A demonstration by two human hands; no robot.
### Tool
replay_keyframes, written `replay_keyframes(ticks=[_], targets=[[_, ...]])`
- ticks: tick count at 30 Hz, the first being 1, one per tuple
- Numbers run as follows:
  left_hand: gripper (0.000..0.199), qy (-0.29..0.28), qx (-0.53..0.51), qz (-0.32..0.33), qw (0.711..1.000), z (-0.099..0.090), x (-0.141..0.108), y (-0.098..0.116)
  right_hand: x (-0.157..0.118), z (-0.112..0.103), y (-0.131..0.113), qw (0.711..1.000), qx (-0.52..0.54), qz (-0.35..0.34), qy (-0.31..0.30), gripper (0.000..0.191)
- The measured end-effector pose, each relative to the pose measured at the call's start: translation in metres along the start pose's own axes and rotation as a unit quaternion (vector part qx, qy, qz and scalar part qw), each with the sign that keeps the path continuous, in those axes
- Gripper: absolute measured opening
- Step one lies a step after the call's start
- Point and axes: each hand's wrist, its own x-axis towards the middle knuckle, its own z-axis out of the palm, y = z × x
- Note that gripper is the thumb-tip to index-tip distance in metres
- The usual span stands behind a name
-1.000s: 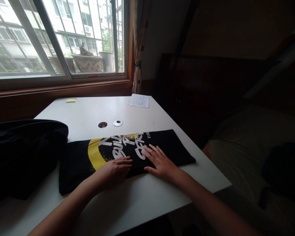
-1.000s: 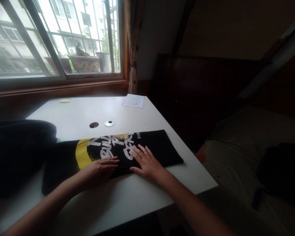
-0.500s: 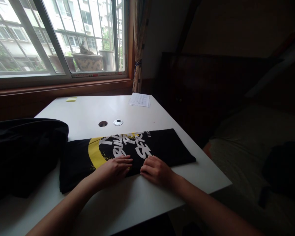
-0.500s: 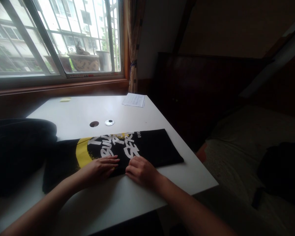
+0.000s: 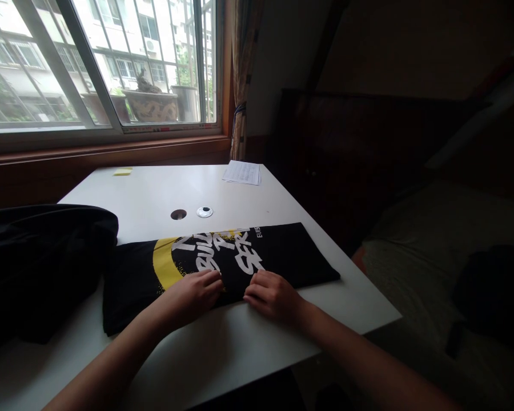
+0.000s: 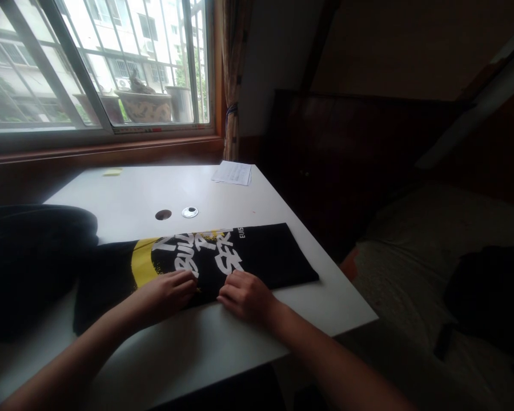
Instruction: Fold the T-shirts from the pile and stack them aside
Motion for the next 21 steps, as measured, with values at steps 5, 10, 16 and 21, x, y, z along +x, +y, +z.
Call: replay_keyframes(ticks=[5, 10, 16, 21], targets=[[0.017, -0.018, 0.033, -0.011, 0.999, 0.004, -0.001, 0.000, 0.005, 0.000, -0.004, 1.000, -0.031, 0.007, -0.003, 0.018], [0.019, -0.026, 0.037, 0.003, 0.999, 0.009, -0.004, -0.004, 0.006, 0.001, -0.009, 0.999, -0.045, 0.024, -0.009, 0.017], [0.015, -0.007, -0.059, -0.025, 0.998, -0.006, -0.004, 0.001, 0.004, 0.000, -0.012, 0.996, -0.089, 0.011, -0.018, 0.011], [0.007, 0.021, -0.098, 0.017, 0.995, -0.015, 0.000, 0.006, 0.002, 0.000, -0.014, 0.993, -0.115, -0.007, -0.027, 0.008]])
